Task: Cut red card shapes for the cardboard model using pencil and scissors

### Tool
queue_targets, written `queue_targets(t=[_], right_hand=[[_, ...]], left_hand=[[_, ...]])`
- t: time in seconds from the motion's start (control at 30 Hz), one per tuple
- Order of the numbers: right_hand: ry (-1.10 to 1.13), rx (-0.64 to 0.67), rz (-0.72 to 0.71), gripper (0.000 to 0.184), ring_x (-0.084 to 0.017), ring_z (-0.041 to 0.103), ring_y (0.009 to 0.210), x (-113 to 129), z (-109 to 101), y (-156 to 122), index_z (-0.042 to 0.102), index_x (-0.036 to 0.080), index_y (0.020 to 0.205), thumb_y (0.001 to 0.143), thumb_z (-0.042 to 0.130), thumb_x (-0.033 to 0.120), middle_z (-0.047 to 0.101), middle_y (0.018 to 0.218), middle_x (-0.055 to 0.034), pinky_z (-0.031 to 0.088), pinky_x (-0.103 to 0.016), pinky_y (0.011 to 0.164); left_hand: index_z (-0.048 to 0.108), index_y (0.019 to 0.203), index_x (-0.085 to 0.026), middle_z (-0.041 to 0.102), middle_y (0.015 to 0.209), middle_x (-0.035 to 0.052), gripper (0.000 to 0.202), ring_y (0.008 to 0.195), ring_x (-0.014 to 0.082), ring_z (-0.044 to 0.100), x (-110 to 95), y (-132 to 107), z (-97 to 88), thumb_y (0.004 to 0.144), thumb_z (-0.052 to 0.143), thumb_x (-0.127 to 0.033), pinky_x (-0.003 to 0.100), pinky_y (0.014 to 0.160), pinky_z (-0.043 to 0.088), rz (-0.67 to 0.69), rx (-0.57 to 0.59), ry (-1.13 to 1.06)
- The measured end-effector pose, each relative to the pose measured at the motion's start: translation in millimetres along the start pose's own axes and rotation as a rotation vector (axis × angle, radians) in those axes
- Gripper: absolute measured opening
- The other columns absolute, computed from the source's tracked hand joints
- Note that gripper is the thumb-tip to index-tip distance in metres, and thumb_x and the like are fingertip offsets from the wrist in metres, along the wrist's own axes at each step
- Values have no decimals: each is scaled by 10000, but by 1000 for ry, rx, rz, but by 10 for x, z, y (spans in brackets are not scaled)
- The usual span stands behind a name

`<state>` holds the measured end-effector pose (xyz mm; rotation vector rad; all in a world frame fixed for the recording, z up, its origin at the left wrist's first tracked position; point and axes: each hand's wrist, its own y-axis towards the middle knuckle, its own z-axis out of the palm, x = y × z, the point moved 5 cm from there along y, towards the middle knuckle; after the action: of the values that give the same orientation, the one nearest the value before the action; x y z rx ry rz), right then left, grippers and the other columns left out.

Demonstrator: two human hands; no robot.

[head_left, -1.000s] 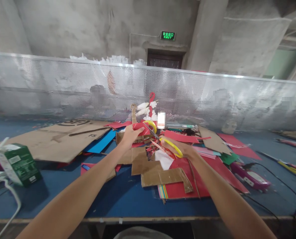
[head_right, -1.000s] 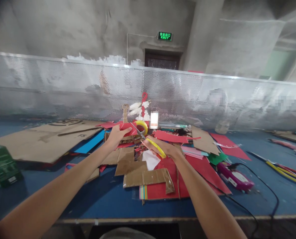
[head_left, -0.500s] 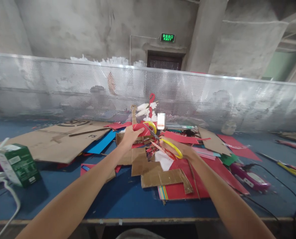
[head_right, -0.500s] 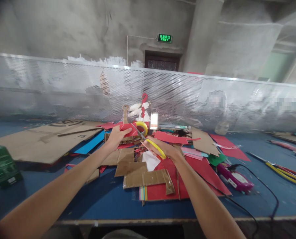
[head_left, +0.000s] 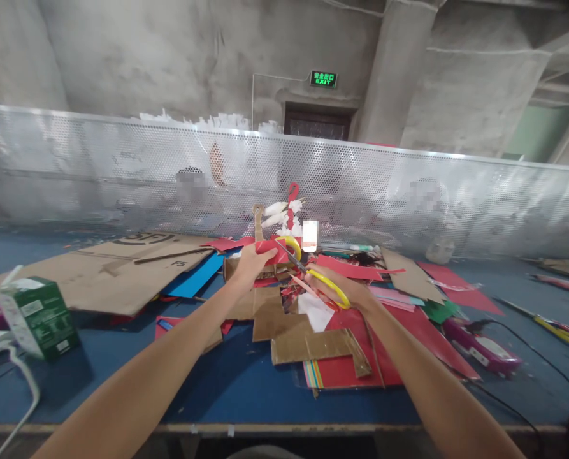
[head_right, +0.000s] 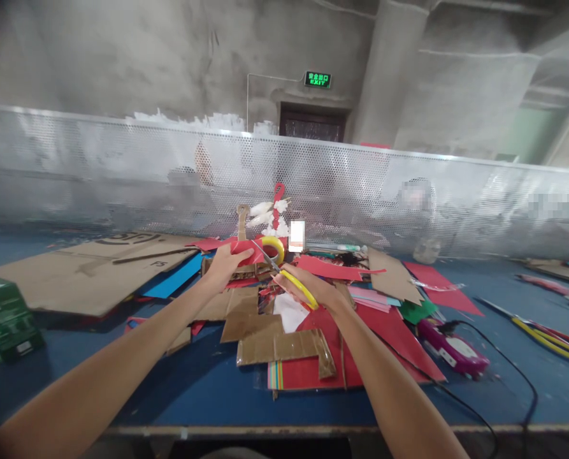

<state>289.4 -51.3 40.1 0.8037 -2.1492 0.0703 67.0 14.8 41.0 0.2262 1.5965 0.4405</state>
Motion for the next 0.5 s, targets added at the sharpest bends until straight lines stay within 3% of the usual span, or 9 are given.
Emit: queue_targets(t=[0.33,0.5], right_hand=[[-56,-20,18,443,-95,426,488,198,17,-16,446,229,907,931,510,667,456,676,33,328,-232,418],[-86,-4,1,495,-92,424,467,176,25,-25,422,231,890,945,404,722,462,658,37,340,-232,423]], left_hand=[[741,763,-168,758,790,67,253,690,214,666,-12,-11,-6,652,821,-381,331,681,506,3,24,-97],[712,719,-161,731,728,54,263,640,196,638,-53,-40,1,662,816,-396,303,620,477,-5,33,-63]])
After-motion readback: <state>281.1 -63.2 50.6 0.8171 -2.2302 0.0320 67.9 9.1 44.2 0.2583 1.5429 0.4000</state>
